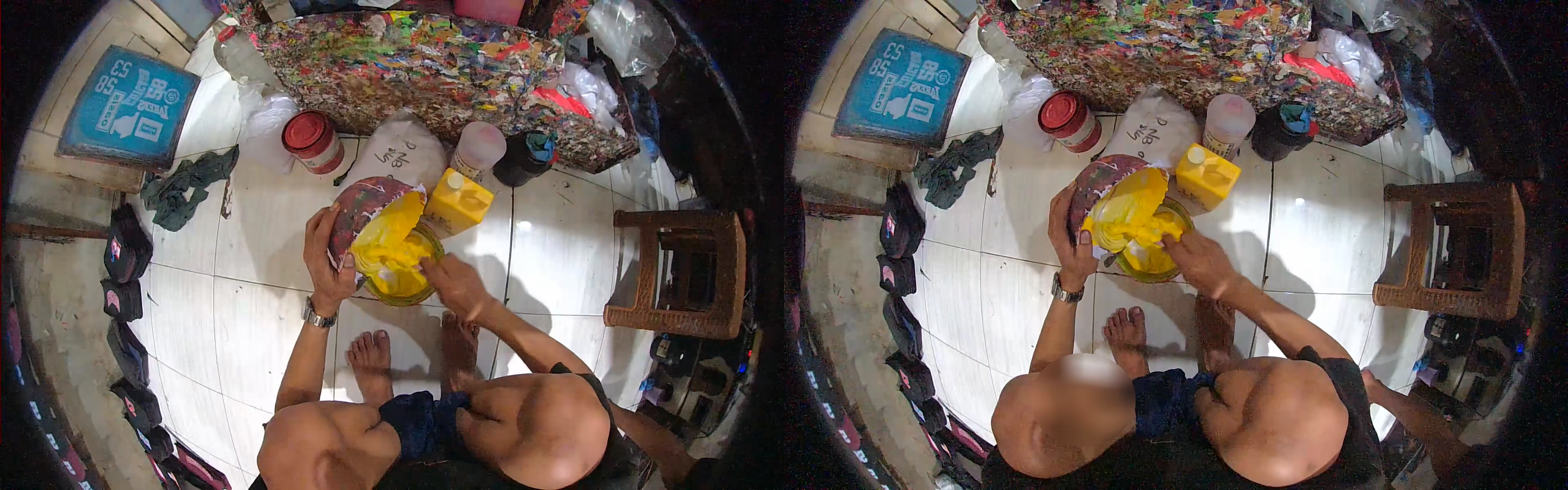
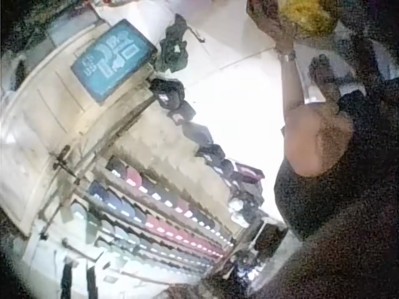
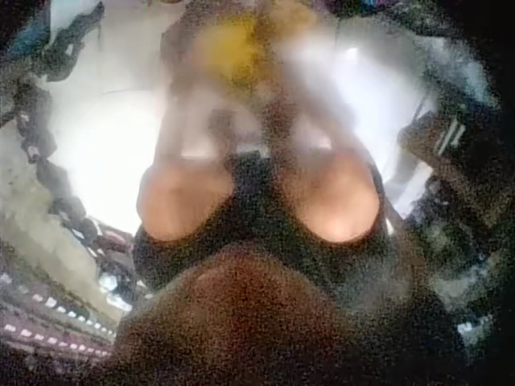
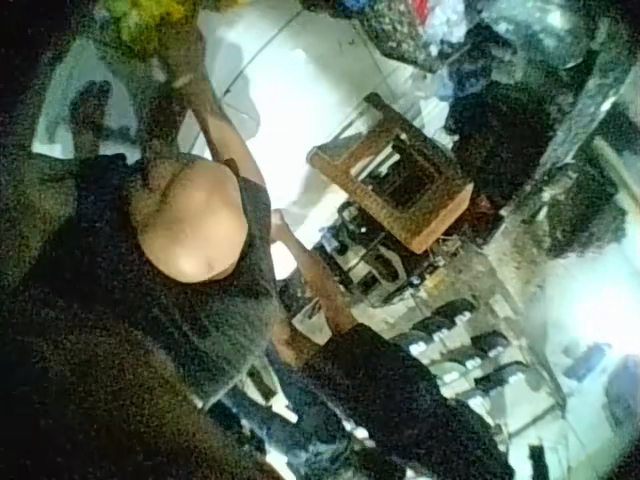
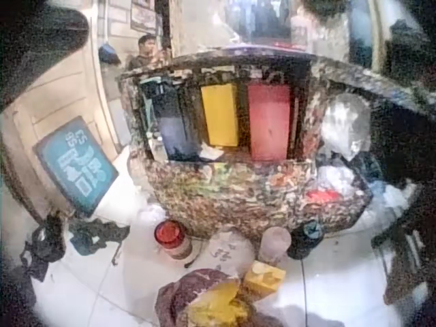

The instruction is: The person cuts a plastic bag using scissors, squeezes a white substance into a bowl, adds yellow liquid from a container, and stirs the mixture with a spatula.

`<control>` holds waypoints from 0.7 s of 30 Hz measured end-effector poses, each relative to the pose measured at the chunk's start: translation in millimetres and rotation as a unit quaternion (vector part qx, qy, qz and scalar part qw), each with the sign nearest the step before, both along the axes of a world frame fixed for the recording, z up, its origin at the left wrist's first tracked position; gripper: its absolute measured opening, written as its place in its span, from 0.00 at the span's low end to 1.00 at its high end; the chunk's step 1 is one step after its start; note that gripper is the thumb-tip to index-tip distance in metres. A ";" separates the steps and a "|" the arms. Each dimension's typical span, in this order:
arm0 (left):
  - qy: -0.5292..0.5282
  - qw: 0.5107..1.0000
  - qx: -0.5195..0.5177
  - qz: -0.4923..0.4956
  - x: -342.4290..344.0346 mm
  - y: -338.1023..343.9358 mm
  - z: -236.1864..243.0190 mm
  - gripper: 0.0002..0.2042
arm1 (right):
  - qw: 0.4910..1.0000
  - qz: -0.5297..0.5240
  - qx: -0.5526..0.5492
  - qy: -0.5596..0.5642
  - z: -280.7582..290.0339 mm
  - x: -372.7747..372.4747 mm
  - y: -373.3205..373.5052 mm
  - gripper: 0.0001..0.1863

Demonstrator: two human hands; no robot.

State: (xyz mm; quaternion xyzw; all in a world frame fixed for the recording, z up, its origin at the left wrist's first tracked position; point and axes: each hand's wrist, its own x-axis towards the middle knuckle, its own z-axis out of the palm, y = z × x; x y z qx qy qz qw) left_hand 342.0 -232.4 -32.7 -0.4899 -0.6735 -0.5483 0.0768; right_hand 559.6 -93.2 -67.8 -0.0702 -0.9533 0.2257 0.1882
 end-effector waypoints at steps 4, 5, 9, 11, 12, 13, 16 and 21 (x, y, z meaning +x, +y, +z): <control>0.021 1.000 -0.014 0.004 2.6 -0.9 -3.7 0.31 | 0.997 -0.062 0.050 0.018 6.7 -1.2 20.2 0.19; 0.029 0.999 -0.020 0.003 4.1 -0.9 -5.7 0.31 | 0.995 -0.082 0.054 0.012 3.3 1.1 20.8 0.20; 0.040 0.999 -0.015 0.008 11.7 -1.9 -10.3 0.34 | 0.993 -0.093 -0.003 -0.069 -20.9 2.3 7.9 0.19; 0.022 1.000 0.001 0.017 14.1 -3.2 -10.6 0.34 | 0.989 -0.066 -0.074 -0.113 -26.1 -0.3 -18.1 0.18; 0.009 1.000 0.012 0.021 16.2 -2.7 -11.7 0.34 | 0.990 -0.043 -0.089 -0.100 -29.5 1.2 -23.5 0.17; 0.015 1.000 0.014 0.022 15.6 -2.5 -13.5 0.33 | 0.991 -0.018 -0.104 -0.086 -32.9 2.0 -28.0 0.16; 0.008 1.000 0.014 0.013 10.8 4.6 -11.1 0.31 | 0.990 0.001 -0.143 0.006 -35.0 6.8 -35.6 0.15; -0.162 0.983 -0.071 -0.044 -8.5 6.7 19.1 0.26 | 0.999 0.007 0.033 0.031 30.3 8.7 -5.0 0.18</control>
